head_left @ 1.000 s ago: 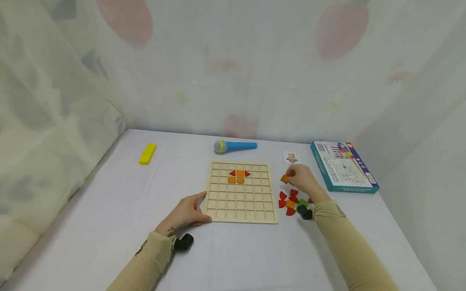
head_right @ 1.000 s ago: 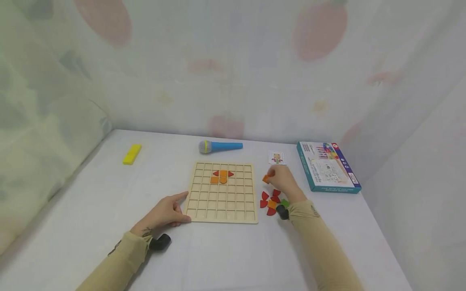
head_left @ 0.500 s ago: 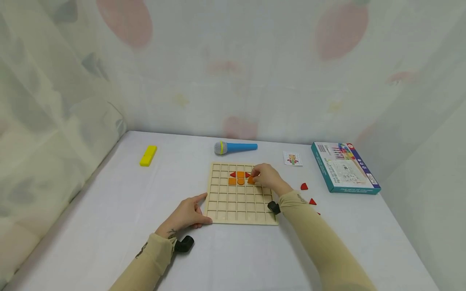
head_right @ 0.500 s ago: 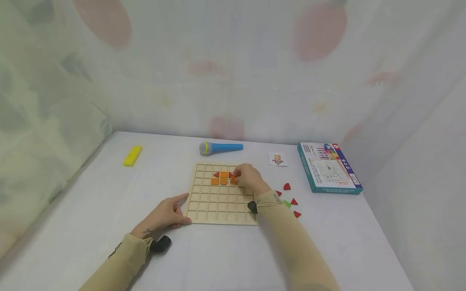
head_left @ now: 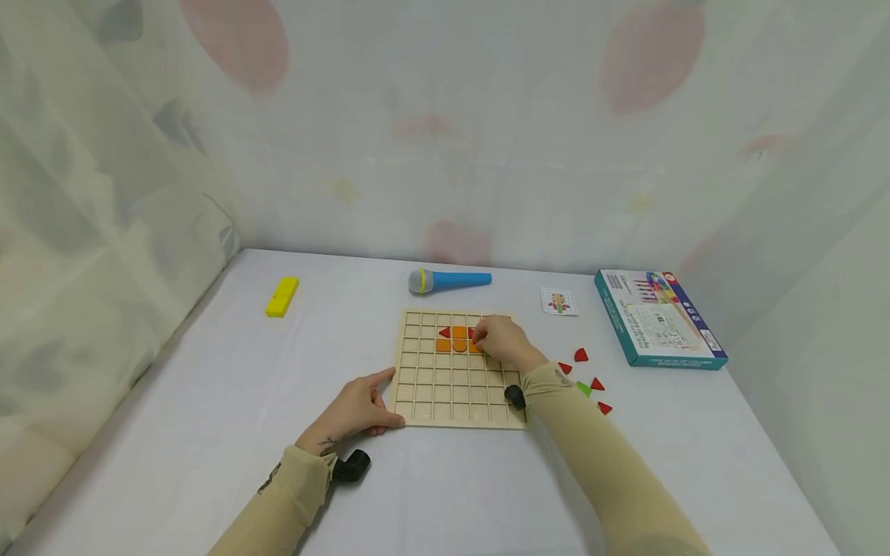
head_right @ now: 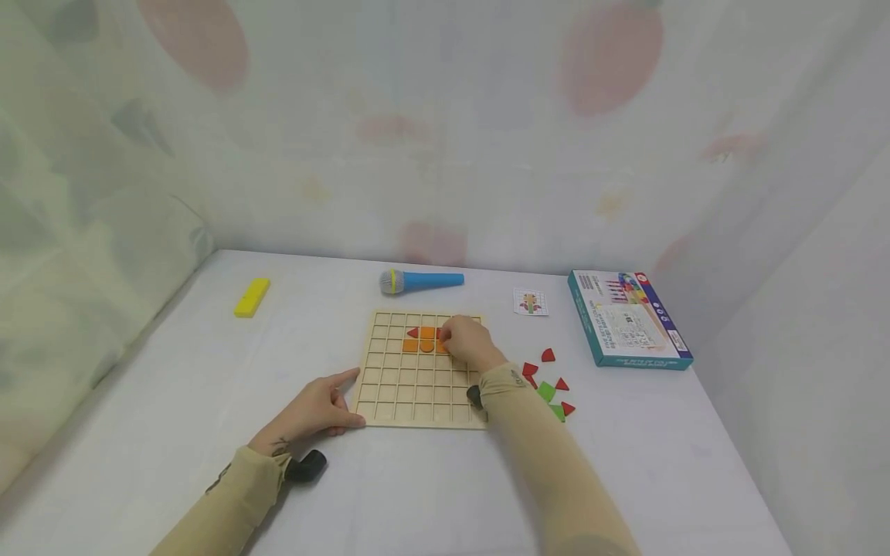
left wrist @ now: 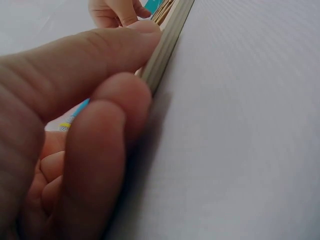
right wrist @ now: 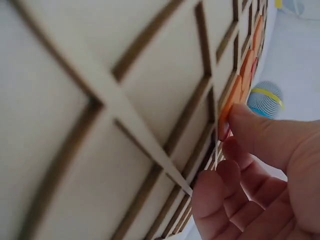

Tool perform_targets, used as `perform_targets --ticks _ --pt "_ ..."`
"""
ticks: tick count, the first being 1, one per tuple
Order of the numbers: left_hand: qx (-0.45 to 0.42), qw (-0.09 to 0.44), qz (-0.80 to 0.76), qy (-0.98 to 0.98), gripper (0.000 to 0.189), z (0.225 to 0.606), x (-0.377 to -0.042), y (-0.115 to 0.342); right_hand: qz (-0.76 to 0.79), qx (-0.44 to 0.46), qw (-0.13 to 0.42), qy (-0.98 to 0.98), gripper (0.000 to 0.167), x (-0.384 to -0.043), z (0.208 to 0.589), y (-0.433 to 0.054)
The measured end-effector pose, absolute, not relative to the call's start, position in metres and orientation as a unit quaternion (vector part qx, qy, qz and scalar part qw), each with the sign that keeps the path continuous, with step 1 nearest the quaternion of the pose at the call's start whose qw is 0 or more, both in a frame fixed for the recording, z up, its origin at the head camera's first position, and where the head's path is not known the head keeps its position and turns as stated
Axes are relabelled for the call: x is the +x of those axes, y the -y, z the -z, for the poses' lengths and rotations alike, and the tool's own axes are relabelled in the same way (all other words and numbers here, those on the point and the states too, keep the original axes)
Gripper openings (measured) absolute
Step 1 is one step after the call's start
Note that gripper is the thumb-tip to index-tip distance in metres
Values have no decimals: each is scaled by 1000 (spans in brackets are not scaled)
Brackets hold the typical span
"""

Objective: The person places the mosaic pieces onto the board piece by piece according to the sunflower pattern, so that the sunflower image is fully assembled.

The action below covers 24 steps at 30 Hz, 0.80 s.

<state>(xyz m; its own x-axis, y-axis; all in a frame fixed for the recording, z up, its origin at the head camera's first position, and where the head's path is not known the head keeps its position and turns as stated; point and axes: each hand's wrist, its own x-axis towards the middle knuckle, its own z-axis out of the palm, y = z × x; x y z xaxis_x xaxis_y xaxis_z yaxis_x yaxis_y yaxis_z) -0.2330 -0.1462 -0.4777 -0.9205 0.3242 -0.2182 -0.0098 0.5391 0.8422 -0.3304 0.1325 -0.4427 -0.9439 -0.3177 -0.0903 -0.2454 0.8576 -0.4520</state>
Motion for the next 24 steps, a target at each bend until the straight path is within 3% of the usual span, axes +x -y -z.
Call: perform_targets --ticks 11,16,24 --pt "86 178 -470 -860 100 478 -234 146 273 -97 53 -956 16 -311 406 -176" --pt "75 179 -470 -861 99 477 -233 145 235 -63 100 -965 21 -291 406 -213" --pt "75 177 -469 -862 99 479 -234 146 213 -61 184 -957 9 -265 428 -245"
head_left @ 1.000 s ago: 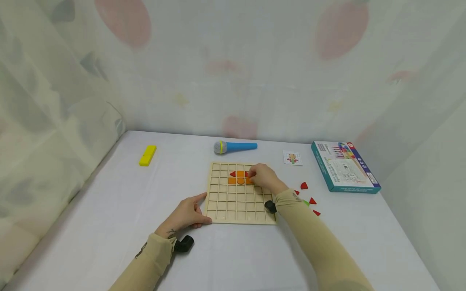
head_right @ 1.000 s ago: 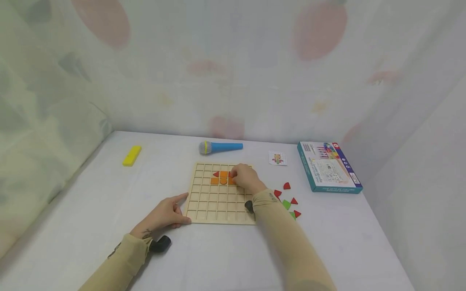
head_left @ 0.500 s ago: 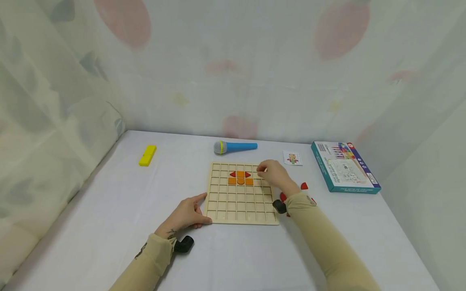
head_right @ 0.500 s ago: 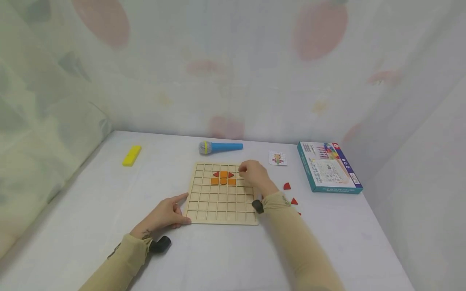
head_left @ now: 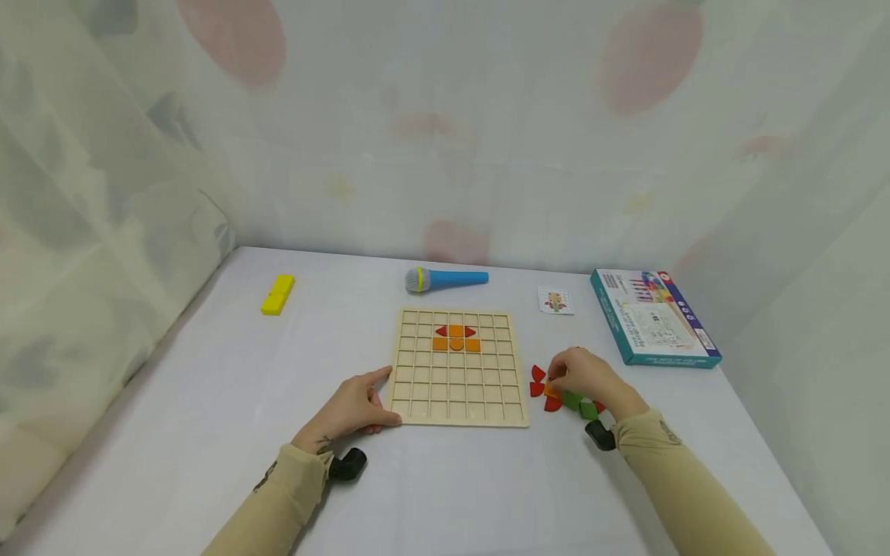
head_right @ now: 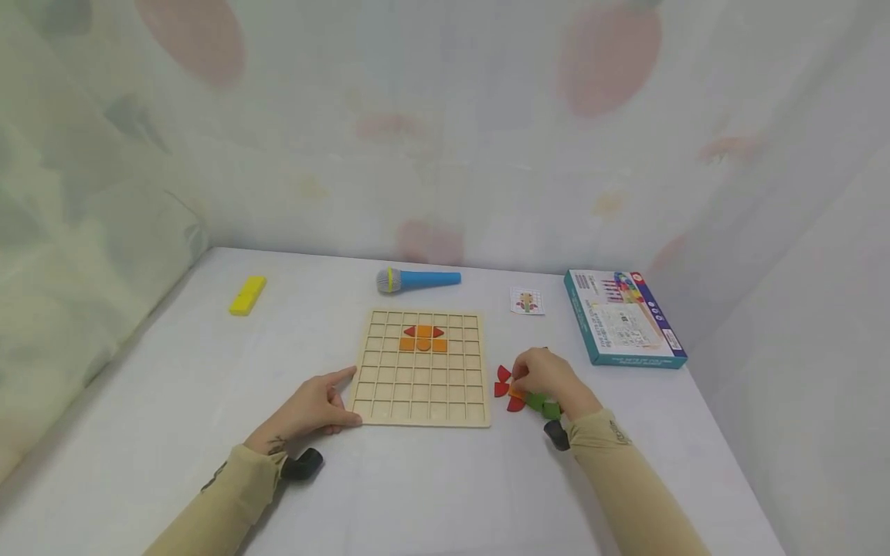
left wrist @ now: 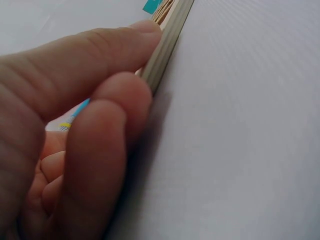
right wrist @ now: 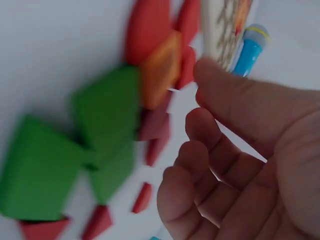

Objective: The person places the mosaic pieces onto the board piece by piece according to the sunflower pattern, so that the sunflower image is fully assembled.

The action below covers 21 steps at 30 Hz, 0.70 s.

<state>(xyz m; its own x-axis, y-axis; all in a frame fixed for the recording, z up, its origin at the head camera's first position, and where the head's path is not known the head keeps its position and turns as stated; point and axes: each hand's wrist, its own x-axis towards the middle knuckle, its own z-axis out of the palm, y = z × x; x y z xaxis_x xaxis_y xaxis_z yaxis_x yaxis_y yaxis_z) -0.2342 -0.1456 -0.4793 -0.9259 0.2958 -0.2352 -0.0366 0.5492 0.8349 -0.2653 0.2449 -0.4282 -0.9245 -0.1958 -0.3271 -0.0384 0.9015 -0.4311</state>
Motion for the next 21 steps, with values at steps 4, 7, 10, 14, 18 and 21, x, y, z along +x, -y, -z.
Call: perform_targets --ticks 4,7,10,14,18,21 --pt "72 175 -465 -865 100 480 -235 145 199 -77 186 -959 13 -260 435 -247" --pt "72 175 -466 -865 99 479 -235 145 188 -74 183 -962 17 -259 436 -246" --pt "72 176 -465 -864 99 477 -235 144 189 -64 186 -962 18 -260 435 -244" --pt "68 179 -463 -865 99 477 -235 144 204 -60 188 -959 14 -258 434 -243" --pt "68 180 -464 -864 99 478 -235 144 237 -64 188 -951 18 -259 428 -243" --pt "71 179 -468 -863 99 479 -235 145 270 -72 168 -945 15 -264 416 -237"
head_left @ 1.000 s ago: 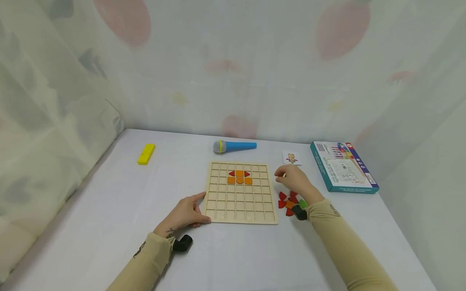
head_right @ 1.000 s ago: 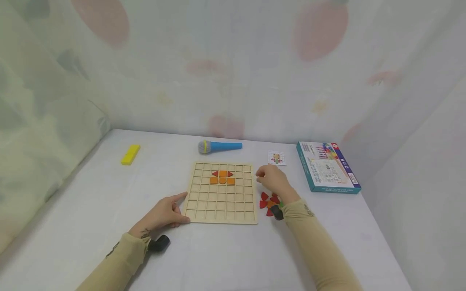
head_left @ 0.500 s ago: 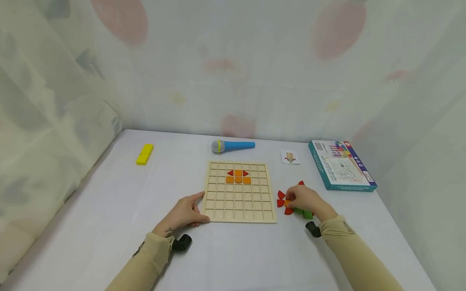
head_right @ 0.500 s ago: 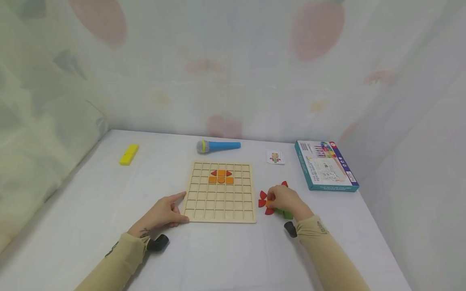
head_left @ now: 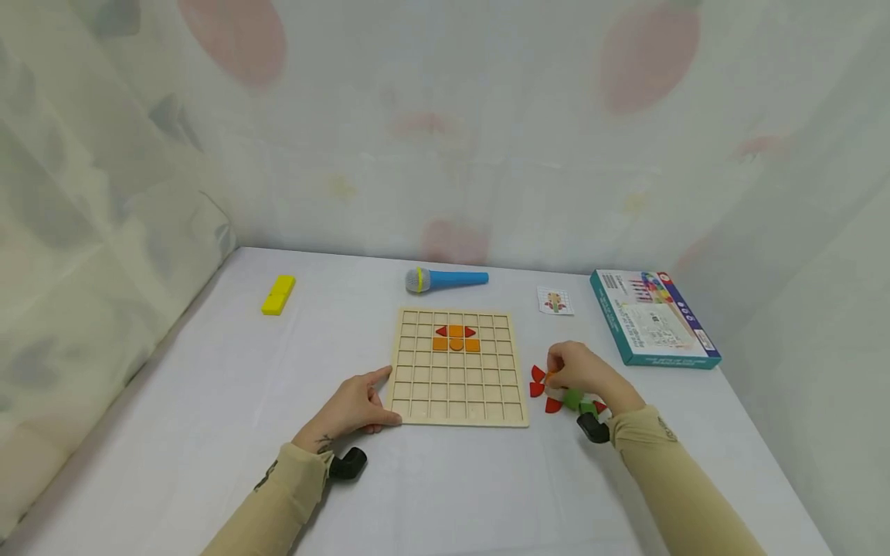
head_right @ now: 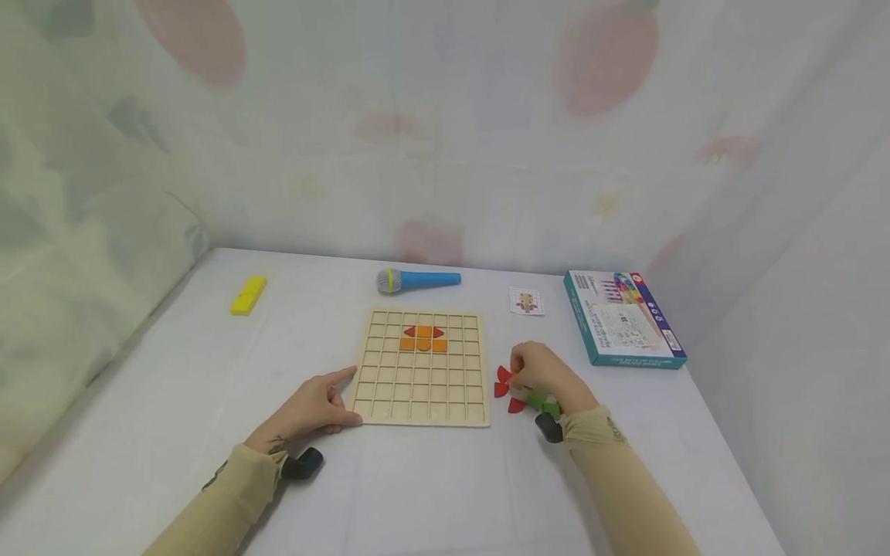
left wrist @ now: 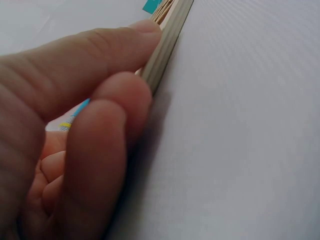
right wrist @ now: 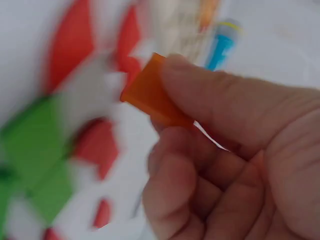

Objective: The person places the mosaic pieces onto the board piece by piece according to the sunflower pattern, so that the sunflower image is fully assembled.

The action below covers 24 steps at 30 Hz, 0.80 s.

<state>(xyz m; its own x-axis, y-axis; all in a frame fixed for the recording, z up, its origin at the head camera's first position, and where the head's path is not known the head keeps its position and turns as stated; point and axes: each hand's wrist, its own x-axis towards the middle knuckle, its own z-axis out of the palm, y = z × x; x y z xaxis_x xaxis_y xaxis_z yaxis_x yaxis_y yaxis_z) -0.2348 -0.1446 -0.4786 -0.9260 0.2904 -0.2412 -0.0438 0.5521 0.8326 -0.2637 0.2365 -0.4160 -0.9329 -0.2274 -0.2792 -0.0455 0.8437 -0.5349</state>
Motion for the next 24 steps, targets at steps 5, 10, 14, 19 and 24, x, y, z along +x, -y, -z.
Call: perform_targets --ticks 5,10,14,19,24 --pt "77 175 -469 -862 100 479 -234 146 312 -96 122 -937 7 -278 401 -202" --pt "78 177 -466 -863 100 481 -235 146 334 -147 99 -926 6 -294 411 -159" --pt "79 177 -468 -862 101 480 -235 145 323 -183 96 -924 4 -305 423 -134" --pt "82 178 -470 -861 101 478 -234 146 296 -194 100 -930 5 -309 430 -118" --pt "82 178 -470 -860 100 478 -233 146 296 -186 116 -930 5 -312 433 -113"
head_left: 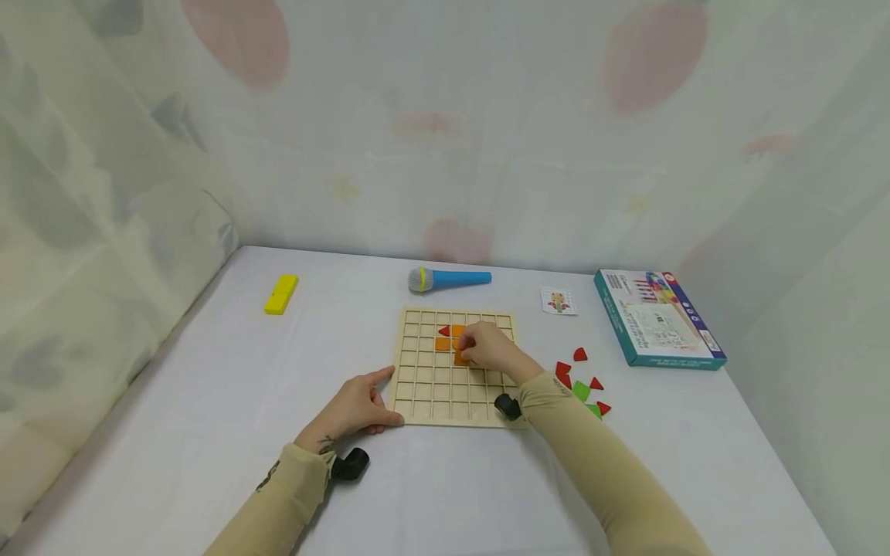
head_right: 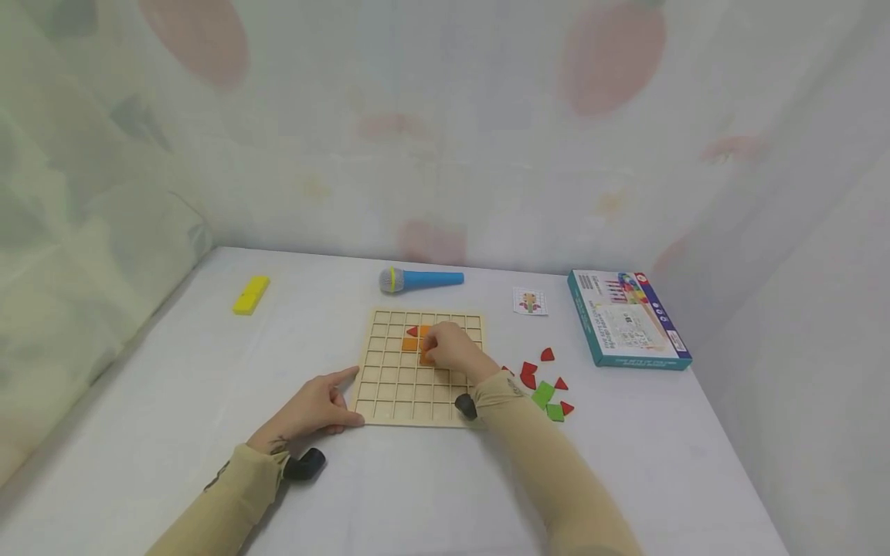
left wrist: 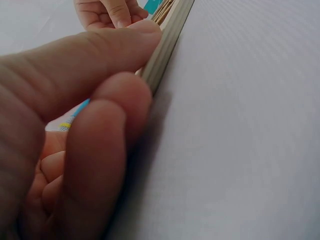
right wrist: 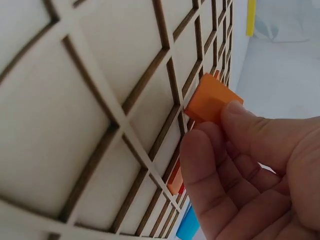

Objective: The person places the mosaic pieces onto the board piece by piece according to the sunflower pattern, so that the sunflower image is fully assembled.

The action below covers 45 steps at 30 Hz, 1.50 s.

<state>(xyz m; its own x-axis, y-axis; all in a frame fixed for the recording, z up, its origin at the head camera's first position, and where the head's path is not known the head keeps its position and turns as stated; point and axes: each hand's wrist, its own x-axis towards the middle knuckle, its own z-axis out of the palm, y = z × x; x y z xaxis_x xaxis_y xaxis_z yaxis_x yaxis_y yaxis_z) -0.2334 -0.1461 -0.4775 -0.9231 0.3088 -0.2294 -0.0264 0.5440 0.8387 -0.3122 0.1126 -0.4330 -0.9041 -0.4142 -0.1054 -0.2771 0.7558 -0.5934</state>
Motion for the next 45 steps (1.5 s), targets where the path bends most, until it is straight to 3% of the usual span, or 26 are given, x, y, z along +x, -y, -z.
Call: perform_targets --ticks 6,16,24,37,45 --pt "83 176 -467 -862 101 479 -235 146 288 -185 121 -932 4 -314 436 -108" --pt "82 178 -467 -862 101 478 -234 145 223 -189 79 -953 10 -309 437 -108" --pt "73 186 -467 -861 102 475 -233 144 249 -130 41 -959 20 -297 406 -164" --pt "64 184 -461 -866 102 477 -235 144 217 10 107 -970 26 -262 420 -270" --pt "57 184 -463 -865 101 476 -235 143 205 76 153 -964 27 -243 438 -296"
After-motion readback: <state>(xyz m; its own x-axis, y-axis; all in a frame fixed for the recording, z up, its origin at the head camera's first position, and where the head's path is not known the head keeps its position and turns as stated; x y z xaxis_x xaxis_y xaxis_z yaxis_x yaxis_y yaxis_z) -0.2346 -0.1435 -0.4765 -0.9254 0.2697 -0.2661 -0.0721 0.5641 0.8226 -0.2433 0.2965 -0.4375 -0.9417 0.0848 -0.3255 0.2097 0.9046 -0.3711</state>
